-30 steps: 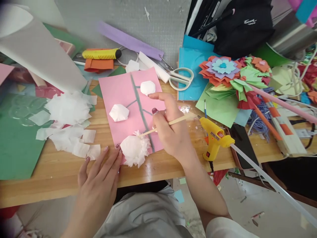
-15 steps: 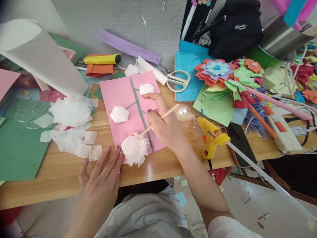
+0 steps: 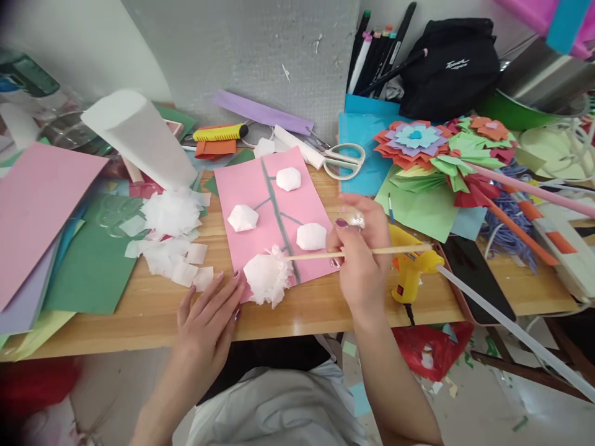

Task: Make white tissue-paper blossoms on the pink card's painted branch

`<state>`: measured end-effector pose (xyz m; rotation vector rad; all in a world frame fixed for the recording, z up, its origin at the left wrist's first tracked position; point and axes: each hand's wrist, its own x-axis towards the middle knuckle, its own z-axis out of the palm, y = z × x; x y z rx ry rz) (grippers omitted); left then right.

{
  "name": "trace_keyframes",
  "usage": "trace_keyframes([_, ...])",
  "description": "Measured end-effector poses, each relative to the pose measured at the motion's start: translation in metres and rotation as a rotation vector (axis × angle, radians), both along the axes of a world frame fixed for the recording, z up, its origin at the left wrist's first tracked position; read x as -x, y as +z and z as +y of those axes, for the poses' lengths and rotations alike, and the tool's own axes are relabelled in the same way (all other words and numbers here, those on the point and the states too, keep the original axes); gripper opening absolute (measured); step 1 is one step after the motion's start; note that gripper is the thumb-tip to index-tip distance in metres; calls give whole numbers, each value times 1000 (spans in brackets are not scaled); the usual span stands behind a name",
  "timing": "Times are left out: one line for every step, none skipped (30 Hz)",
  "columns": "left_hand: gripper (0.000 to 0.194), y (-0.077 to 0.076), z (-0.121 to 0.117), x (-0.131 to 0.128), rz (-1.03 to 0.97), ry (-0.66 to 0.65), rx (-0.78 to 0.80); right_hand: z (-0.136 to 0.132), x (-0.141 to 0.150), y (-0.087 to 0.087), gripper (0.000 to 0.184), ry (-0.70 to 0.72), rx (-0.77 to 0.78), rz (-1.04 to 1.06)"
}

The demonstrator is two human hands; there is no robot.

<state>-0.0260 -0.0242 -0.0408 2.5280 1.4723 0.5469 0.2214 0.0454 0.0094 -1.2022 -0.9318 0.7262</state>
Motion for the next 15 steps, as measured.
trace_keyframes([46, 4, 1, 5, -40, 26, -5, -5, 1, -2, 22, -21, -7, 22])
trace_keyframes([39, 8, 2, 10, -77, 83, -12, -10, 1, -4, 21, -46, -17, 48])
trace_keyframes([32, 12, 4, 16, -107, 177, -25, -14, 2, -6, 20, -68, -31, 76])
trace_keyframes([24, 16, 7, 21, -125, 298, -40, -19, 3, -9, 19, -89, -43, 103])
trace_keyframes([18, 19, 10, 25, -130, 419, -50, -22, 3, -11, 18, -108, -54, 128])
trace_keyframes([15, 21, 14, 28, -123, 522, -52, -26, 4, -13, 18, -122, -61, 148])
trace_keyframes([17, 21, 18, 31, -106, 599, -42, -29, 4, -15, 18, -132, -62, 165])
trace_keyframes([21, 20, 22, 33, -85, 650, -25, -31, 4, -16, 18, -138, -62, 175])
trace_keyframes([25, 19, 26, 35, -62, 679, 3, -34, 4, -18, 18, -145, -62, 181])
trace_keyframes([29, 17, 30, 36, -43, 700, 27, -36, 4, -18, 17, -151, -63, 184])
trace_keyframes([30, 14, 32, 38, -28, 724, 47, -37, 4, -19, 17, -156, -69, 184])
trace_keyframes([30, 13, 34, 39, -18, 749, 65, -38, 3, -19, 16, -161, -77, 179])
trace_keyframes([28, 11, 35, 41, -19, 771, 84, -40, 2, -20, 16, -162, -83, 174])
trace_keyframes([25, 11, 36, 42, -32, 787, 105, -41, 1, -20, 16, -162, -85, 171])
trace_keyframes([22, 11, 36, 44, -59, 795, 127, -42, 1, -20, 16, -160, -84, 171])
